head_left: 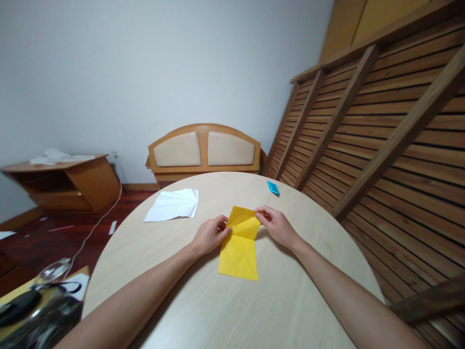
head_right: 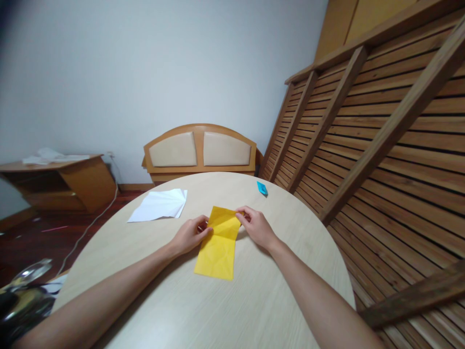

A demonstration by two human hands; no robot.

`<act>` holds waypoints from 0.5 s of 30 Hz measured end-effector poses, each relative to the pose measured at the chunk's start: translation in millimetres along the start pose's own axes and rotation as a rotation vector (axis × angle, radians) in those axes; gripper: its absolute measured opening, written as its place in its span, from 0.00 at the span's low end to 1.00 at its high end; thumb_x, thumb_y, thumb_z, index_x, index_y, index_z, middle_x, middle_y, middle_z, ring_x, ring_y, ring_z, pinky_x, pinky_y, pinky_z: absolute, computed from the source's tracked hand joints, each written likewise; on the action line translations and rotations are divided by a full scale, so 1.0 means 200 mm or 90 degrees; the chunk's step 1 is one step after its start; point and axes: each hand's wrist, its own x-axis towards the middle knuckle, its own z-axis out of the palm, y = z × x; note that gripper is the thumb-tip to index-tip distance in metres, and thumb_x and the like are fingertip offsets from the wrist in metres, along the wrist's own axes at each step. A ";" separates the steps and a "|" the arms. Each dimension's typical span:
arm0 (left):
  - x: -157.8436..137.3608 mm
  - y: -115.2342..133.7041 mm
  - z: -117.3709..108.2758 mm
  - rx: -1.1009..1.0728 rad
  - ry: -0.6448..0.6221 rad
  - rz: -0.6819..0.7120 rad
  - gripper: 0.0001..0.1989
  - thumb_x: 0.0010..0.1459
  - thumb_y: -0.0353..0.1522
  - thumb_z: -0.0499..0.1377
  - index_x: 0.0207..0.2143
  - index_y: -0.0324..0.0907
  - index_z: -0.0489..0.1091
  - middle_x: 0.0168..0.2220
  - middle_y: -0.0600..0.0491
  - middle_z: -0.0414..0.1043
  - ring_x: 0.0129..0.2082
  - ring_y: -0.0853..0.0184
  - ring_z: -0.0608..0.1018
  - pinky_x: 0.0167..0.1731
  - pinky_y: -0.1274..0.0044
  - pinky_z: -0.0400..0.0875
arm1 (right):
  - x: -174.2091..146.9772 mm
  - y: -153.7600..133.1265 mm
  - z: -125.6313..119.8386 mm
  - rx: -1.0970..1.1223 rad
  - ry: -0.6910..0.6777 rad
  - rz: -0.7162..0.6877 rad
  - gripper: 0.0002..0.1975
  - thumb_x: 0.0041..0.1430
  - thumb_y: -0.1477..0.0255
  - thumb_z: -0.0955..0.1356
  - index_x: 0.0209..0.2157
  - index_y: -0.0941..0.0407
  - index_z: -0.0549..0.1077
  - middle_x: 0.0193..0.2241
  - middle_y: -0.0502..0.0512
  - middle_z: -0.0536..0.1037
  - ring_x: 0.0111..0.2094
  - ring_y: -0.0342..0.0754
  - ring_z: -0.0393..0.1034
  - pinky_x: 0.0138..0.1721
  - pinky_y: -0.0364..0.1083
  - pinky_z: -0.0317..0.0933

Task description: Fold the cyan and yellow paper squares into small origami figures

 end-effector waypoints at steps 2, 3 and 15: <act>0.00 0.00 0.00 0.000 -0.001 0.004 0.09 0.61 0.36 0.55 0.40 0.41 0.71 0.33 0.52 0.77 0.30 0.68 0.76 0.29 0.78 0.67 | 0.00 0.00 0.00 0.022 -0.004 0.010 0.15 0.63 0.61 0.65 0.42 0.57 0.75 0.36 0.55 0.79 0.35 0.49 0.73 0.38 0.47 0.66; 0.00 0.01 0.00 -0.004 -0.001 0.007 0.09 0.61 0.36 0.54 0.40 0.41 0.71 0.33 0.52 0.77 0.29 0.68 0.76 0.29 0.78 0.68 | 0.00 0.00 -0.01 0.036 -0.007 0.014 0.15 0.63 0.61 0.65 0.42 0.57 0.75 0.35 0.55 0.79 0.35 0.49 0.73 0.38 0.47 0.66; -0.01 -0.02 0.01 -0.048 -0.001 0.082 0.11 0.60 0.27 0.52 0.42 0.41 0.71 0.37 0.51 0.76 0.34 0.69 0.77 0.35 0.79 0.70 | 0.01 0.07 -0.05 0.094 -0.037 0.056 0.13 0.58 0.68 0.64 0.40 0.58 0.78 0.37 0.57 0.80 0.37 0.48 0.74 0.42 0.48 0.67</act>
